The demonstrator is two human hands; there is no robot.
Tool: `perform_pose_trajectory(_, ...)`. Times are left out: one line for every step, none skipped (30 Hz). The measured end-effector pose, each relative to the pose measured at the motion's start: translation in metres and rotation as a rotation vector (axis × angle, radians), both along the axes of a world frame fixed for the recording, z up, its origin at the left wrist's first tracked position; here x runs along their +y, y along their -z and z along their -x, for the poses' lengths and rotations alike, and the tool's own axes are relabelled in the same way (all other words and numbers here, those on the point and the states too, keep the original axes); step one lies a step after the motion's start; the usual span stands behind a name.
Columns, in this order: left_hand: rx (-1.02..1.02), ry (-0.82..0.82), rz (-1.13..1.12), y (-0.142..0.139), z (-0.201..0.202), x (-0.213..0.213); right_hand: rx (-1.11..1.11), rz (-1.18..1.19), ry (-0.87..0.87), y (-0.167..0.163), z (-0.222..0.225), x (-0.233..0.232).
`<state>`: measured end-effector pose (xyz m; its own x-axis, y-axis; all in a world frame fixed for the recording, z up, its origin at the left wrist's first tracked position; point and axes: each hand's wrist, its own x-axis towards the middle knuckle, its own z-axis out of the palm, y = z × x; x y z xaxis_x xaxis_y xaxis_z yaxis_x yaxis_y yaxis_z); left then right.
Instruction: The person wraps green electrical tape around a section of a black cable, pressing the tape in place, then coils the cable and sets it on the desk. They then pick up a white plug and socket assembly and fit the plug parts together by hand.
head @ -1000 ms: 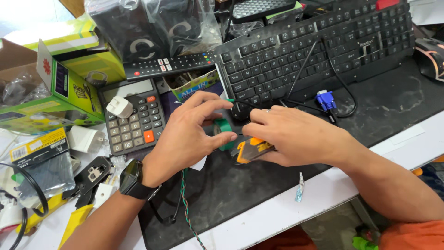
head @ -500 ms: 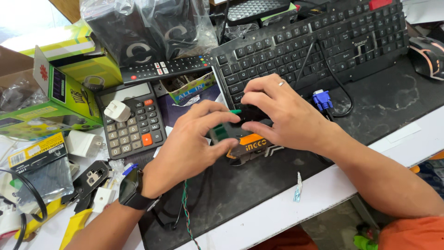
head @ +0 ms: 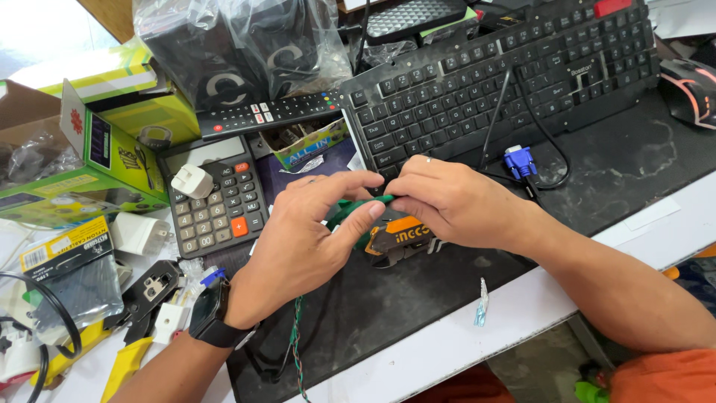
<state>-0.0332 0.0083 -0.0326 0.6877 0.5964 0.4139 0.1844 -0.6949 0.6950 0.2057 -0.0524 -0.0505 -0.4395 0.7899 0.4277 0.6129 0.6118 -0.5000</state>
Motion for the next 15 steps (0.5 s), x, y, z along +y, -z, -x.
perform_pose_trajectory(0.000,0.000,-0.011,-0.0003,-0.0004,-0.0004,0.003,-0.005,-0.010,-0.0005,0.0005,-0.0005)
perform_pose_trajectory(0.001,0.001,-0.022,-0.0003,-0.0011,-0.0008,0.007,-0.011,-0.020,-0.0010,0.0011,-0.0009)
perform_pose_trajectory(0.001,0.003,-0.033,-0.0004,-0.0018,-0.0011,0.010,-0.016,-0.028,-0.0016,0.0017,-0.0011)
perform_pose_trajectory(-0.003,0.008,0.005,-0.0004,-0.0018,-0.0014,-0.002,-0.032,-0.030,-0.0020,0.0023,-0.0014)
perform_pose_trajectory(-0.008,0.013,0.045,-0.0006,-0.0016,-0.0012,-0.016,-0.047,-0.032,-0.0026,0.0028,-0.0015)
perform_pose_trajectory(-0.012,0.017,0.084,-0.0007,-0.0013,-0.0010,-0.029,-0.062,-0.035,-0.0030,0.0032,-0.0014)
perform_pose_trajectory(-0.003,0.016,0.199,-0.0007,-0.0008,-0.0007,-0.024,-0.072,-0.043,-0.0035,0.0036,-0.0014)
perform_pose_trajectory(0.006,0.016,0.315,-0.0006,0.0001,-0.0005,-0.018,-0.083,-0.050,-0.0038,0.0039,-0.0014)
perform_pose_trajectory(0.016,0.015,0.429,-0.0004,0.0006,-0.0003,-0.012,-0.095,-0.058,-0.0042,0.0040,-0.0015)
perform_pose_trajectory(-0.001,0.038,0.515,0.0001,0.0006,0.0001,0.003,-0.095,-0.059,-0.0045,0.0041,-0.0017)
perform_pose_trajectory(-0.018,0.062,0.600,0.0007,0.0006,0.0008,0.017,-0.096,-0.061,-0.0046,0.0041,-0.0021)
perform_pose_trajectory(-0.037,0.084,0.685,0.0012,0.0009,0.0013,0.031,-0.096,-0.064,-0.0048,0.0041,-0.0023)
perform_pose_trajectory(-0.056,0.103,0.727,0.0016,0.0013,0.0019,0.038,-0.092,-0.061,-0.0049,0.0041,-0.0026)
perform_pose_trajectory(-0.074,0.124,0.771,0.0020,0.0018,0.0025,0.045,-0.086,-0.057,-0.0048,0.0041,-0.0032)
perform_pose_trajectory(-0.092,0.144,0.814,0.0023,0.0022,0.0030,0.053,-0.081,-0.053,-0.0046,0.0042,-0.0038)
